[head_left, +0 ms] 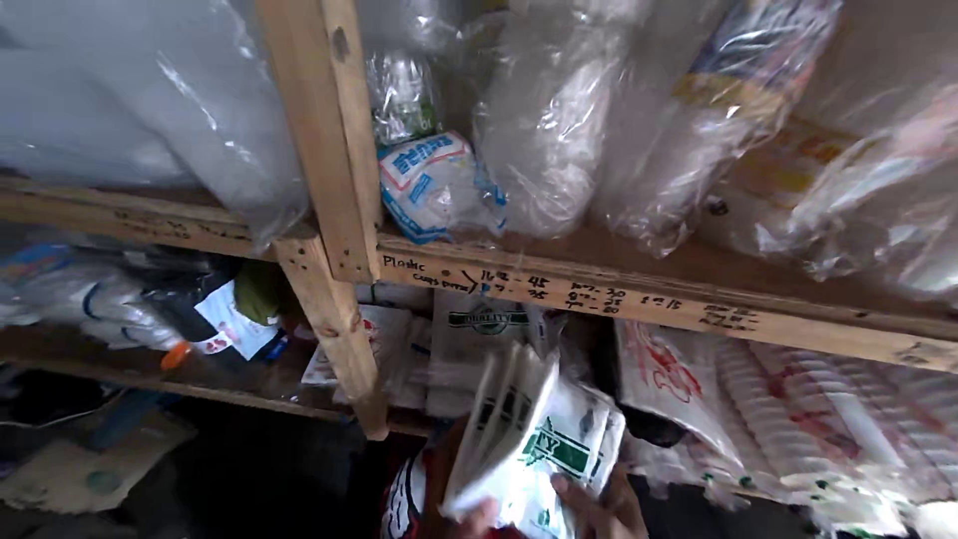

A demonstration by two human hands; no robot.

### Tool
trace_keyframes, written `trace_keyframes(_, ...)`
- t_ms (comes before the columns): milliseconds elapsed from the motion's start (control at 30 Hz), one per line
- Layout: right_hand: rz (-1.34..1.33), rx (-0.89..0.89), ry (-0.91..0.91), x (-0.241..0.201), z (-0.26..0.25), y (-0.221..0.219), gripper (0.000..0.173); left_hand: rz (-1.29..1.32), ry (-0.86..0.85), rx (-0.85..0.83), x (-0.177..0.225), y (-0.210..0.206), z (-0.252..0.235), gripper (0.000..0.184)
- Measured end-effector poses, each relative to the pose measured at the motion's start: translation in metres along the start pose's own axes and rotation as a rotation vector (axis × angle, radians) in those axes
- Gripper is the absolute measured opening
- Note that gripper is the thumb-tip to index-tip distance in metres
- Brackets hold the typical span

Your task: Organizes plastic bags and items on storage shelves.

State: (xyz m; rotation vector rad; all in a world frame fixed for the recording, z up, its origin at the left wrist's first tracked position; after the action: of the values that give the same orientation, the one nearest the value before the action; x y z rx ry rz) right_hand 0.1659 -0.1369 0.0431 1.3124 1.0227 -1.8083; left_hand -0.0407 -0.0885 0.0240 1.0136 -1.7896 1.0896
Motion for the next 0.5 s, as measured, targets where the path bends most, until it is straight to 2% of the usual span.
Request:
trace_keyframes(33,0.067,-0.012,0.063,-0.009,-0.006,0.003,0.067,-0.014,-0.068,0.025,0.002,0.011,-0.018,0.072)
trace_keyframes(67,0.120,-0.046,0.119,-0.019,-0.011,0.002,0.074,0.003,-0.038,0.037,0.004,0.020,-0.035,0.087)
trace_keyframes(133,0.213,-0.125,0.219,-0.044,-0.025,-0.010,0.081,0.005,0.168,0.023,0.013,0.029,-0.061,0.101)
trace_keyframes(167,0.273,-0.160,0.268,-0.058,-0.034,-0.020,0.085,-0.037,0.251,0.007,0.020,0.029,-0.075,0.101)
trace_keyframes(200,0.317,-0.179,0.314,-0.071,-0.045,-0.033,0.088,-0.095,0.282,0.018,0.026,0.028,-0.093,0.093)
trace_keyframes(233,0.352,-0.188,0.373,-0.082,-0.057,-0.046,0.090,-0.170,0.259,0.052,0.031,0.029,-0.111,0.082)
trace_keyframes(300,0.412,-0.172,0.542,-0.098,-0.086,-0.068,0.090,-0.373,0.096,0.083,0.044,0.035,-0.152,0.071)
trace_keyframes(367,0.455,-0.154,0.667,-0.104,-0.119,-0.083,0.084,-0.529,-0.025,0.076,0.056,0.039,-0.189,0.073)
trace_keyframes(433,0.465,-0.149,0.643,-0.102,-0.145,-0.091,0.073,-0.584,-0.091,0.053,0.053,0.042,-0.216,0.074)
trace_keyframes(500,0.483,-0.149,0.594,-0.096,-0.161,-0.091,0.078,-0.590,-0.112,0.026,0.036,0.047,-0.229,0.086)
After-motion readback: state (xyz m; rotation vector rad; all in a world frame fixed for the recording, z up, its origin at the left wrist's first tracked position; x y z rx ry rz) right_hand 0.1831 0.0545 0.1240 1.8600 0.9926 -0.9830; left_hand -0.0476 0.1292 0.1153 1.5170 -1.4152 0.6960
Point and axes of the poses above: each hand's wrist, its own z-axis away from the middle knuckle, its own y-axis out of the back of the hand, x = y × z, the point moved 7 cm from there along -z, towards the middle knuckle, and after that the axes turned 3 degrees about -y, right-handed, at the moved point
